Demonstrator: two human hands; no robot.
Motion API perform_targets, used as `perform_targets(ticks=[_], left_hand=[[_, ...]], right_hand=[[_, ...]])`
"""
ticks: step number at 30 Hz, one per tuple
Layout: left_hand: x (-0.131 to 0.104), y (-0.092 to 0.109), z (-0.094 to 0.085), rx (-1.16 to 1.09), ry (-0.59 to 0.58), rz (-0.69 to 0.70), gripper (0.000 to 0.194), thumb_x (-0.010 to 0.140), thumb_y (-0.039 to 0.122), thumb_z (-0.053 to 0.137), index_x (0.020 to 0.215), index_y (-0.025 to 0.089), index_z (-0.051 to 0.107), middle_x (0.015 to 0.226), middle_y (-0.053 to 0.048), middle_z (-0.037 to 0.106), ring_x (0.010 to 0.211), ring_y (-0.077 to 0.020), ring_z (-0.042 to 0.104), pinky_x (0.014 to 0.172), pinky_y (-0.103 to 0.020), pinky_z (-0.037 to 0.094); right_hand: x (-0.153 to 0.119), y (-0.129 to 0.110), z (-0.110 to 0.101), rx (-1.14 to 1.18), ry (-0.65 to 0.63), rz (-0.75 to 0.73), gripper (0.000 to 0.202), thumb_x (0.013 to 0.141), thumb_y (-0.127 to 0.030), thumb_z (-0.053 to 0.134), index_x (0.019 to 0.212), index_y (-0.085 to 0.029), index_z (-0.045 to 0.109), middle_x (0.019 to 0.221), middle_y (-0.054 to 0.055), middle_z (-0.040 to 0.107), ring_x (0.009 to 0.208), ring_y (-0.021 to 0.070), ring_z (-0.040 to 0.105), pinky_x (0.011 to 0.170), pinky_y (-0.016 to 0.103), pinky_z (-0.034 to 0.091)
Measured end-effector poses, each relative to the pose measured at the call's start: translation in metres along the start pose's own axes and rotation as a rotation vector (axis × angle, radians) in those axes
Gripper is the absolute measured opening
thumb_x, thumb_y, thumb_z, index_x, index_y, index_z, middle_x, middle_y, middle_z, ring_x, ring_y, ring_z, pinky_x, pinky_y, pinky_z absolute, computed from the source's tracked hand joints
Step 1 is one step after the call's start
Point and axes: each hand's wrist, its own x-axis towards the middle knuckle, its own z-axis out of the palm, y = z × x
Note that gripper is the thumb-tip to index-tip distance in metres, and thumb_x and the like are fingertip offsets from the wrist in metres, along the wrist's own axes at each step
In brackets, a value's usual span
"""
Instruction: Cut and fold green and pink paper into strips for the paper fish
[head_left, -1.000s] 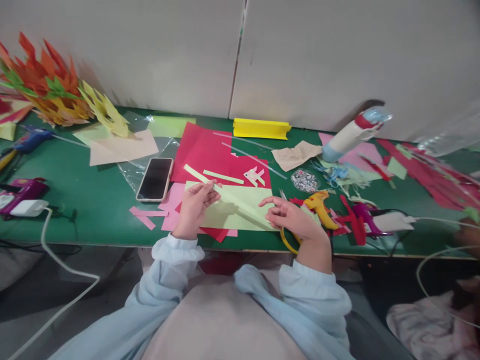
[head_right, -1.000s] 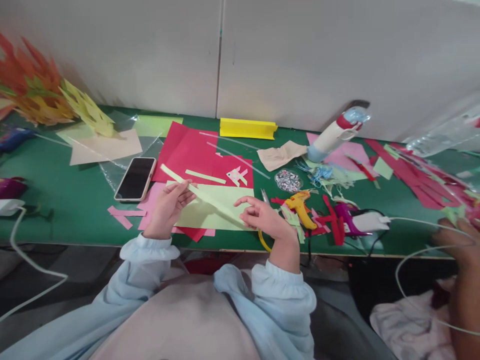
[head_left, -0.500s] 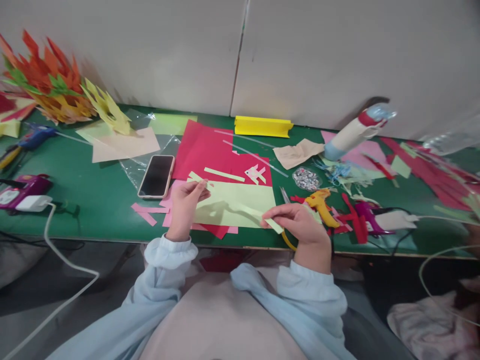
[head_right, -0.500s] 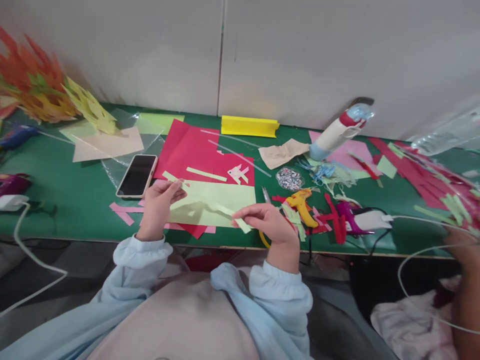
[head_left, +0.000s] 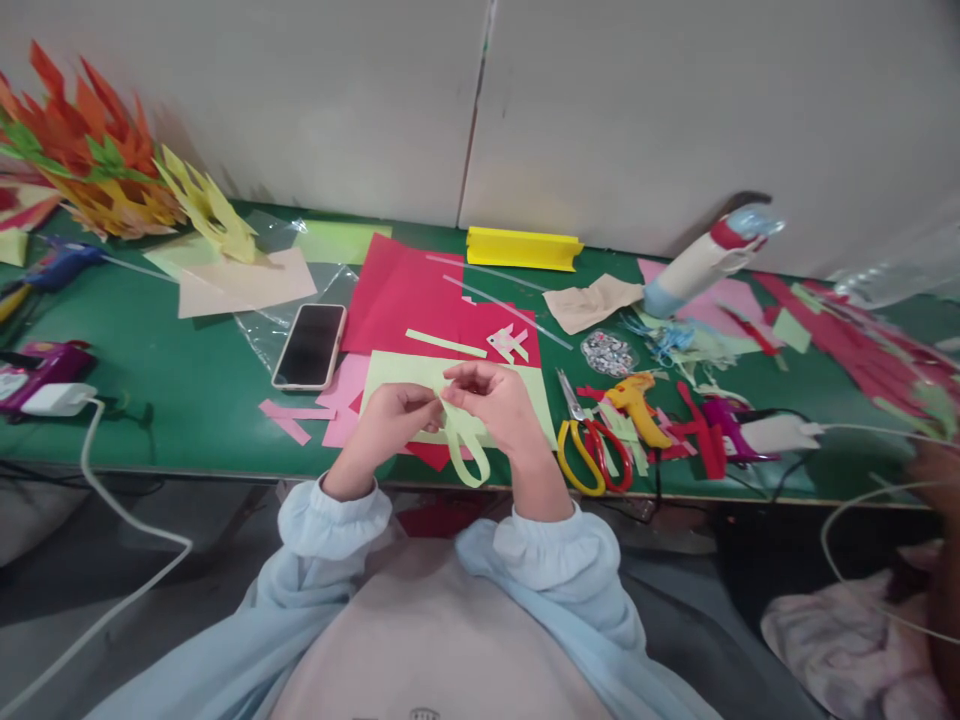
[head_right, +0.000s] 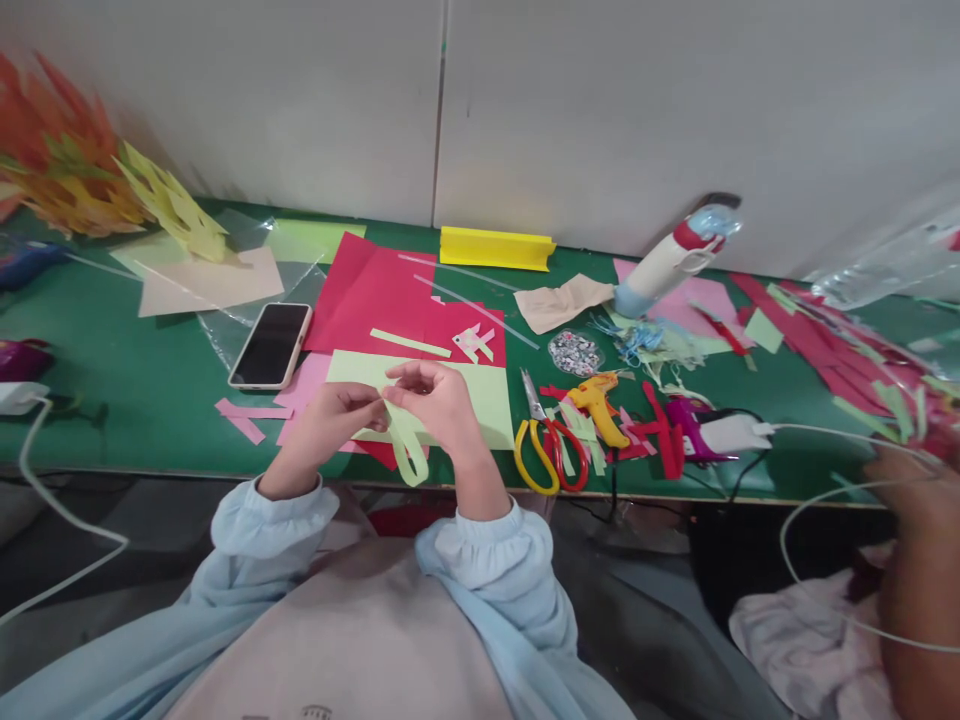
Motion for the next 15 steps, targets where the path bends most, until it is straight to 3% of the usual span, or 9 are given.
perform_targets(ticks=[3, 9, 12, 15], left_hand=[[-0.0019, 0.0009, -0.0004, 0.042, 0.0, 0.011, 0.021, 0.078, 0.026, 0.057, 0.06, 0.018, 0.065, 0.059, 0.001, 0.066, 0.061, -0.0125, 0.064, 0.062, -0.022, 0.049], [-0.0044, 0.0027, 0.0004, 0.079, -0.005, 0.031, 0.02, 0.078, 0.027, 0.057, 0.061, 0.018, 0.065, 0.062, -0.001, 0.069, 0.063, -0.0148, 0.066, 0.061, -0.024, 0.051], [-0.005, 0.0019, -0.0021, 0.066, -0.006, 0.042, 0.016, 0.078, 0.03, 0.062, 0.076, 0.017, 0.071, 0.073, -0.004, 0.074, 0.071, -0.0182, 0.07, 0.066, -0.028, 0.055], [-0.0052, 0.0009, -0.0041, 0.008, 0.106, 0.068, 0.027, 0.078, 0.038, 0.069, 0.093, 0.016, 0.073, 0.086, -0.008, 0.077, 0.081, -0.0212, 0.072, 0.073, -0.032, 0.057]], right_hand=[[-0.0004, 0.0012, 0.0038, 0.017, 0.0, 0.062, 0.043, 0.057, -0.039, 0.084, 0.092, -0.015, 0.074, 0.073, 0.001, 0.067, 0.07, 0.0116, 0.058, 0.073, 0.028, 0.05], [-0.0022, 0.0001, 0.0023, -0.015, -0.033, 0.108, 0.035, 0.058, -0.043, 0.083, 0.074, -0.015, 0.068, 0.075, 0.002, 0.066, 0.072, 0.0124, 0.056, 0.072, 0.028, 0.047], [-0.003, -0.0012, -0.0007, -0.078, -0.05, 0.082, 0.031, 0.064, -0.042, 0.08, 0.075, -0.016, 0.068, 0.074, 0.001, 0.065, 0.071, 0.0123, 0.055, 0.07, 0.028, 0.046], [-0.0043, -0.0033, -0.0026, -0.137, -0.067, 0.057, 0.032, 0.065, -0.044, 0.079, 0.076, -0.016, 0.069, 0.075, 0.002, 0.065, 0.071, 0.0124, 0.054, 0.068, 0.028, 0.045]])
